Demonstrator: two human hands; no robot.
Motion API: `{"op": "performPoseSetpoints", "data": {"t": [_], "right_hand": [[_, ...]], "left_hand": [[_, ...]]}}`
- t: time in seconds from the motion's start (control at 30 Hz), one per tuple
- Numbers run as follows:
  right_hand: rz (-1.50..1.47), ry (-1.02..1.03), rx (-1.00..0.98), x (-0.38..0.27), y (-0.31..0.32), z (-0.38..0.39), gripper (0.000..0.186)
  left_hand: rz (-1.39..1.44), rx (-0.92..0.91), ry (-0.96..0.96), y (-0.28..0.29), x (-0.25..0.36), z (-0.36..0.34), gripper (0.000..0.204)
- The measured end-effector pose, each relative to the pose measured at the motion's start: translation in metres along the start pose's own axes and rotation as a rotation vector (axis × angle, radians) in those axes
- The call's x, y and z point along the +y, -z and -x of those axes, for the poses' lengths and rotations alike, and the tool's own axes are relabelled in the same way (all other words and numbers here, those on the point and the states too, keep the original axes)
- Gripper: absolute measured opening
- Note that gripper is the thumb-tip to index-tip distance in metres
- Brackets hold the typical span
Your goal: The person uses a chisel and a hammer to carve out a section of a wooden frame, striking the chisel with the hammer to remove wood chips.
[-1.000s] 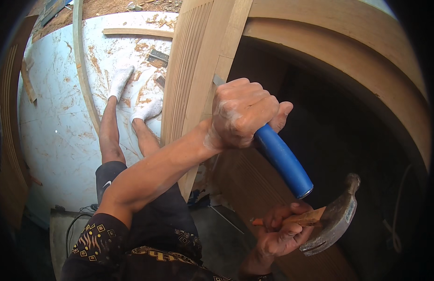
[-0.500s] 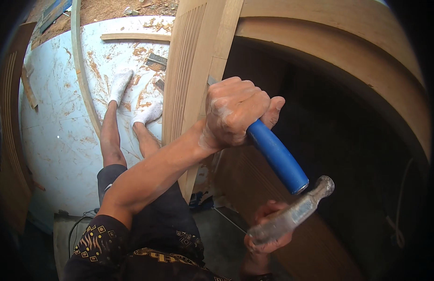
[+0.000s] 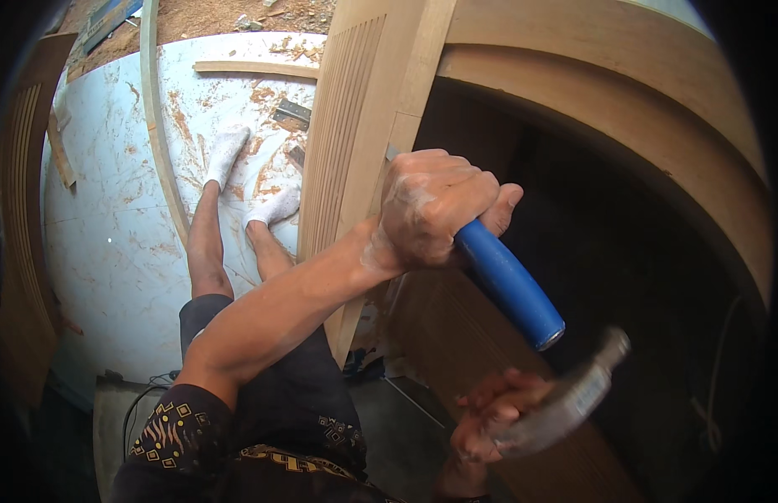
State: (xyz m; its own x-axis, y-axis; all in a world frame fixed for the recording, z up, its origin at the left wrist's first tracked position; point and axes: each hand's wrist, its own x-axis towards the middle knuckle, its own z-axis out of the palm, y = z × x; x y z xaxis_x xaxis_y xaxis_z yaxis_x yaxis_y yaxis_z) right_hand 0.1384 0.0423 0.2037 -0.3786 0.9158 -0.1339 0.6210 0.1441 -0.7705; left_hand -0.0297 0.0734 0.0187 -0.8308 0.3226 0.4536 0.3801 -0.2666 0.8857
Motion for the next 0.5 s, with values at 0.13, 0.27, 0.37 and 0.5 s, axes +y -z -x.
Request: {"op": "performPoseSetpoints", "data": {"t": [0.13, 0.27, 0.37, 0.5], "right_hand": [[0.118, -0.095, 0.064, -0.001, -0.001, 0.002, 0.067], [0.068, -0.051, -0.011, -0.005, -0.005, -0.004, 0.045], [0.117, -0.079, -0.048, -0.002, 0.000, -0.006, 0.037], [0.025, -0.069, -0.027, 0.000, 0.006, -0.001, 0.046]], "left_hand": [[0.001, -0.006, 0.011, 0.002, 0.000, 0.002, 0.039], [0.012, 0.009, 0.006, 0.001, 0.002, 0.001, 0.038], [-0.062, -0.031, 0.004, 0.006, 0.002, -0.001, 0.037], [-0.042, 0.061, -0.014, -0.001, 0.019, -0.005, 0.036]]}}
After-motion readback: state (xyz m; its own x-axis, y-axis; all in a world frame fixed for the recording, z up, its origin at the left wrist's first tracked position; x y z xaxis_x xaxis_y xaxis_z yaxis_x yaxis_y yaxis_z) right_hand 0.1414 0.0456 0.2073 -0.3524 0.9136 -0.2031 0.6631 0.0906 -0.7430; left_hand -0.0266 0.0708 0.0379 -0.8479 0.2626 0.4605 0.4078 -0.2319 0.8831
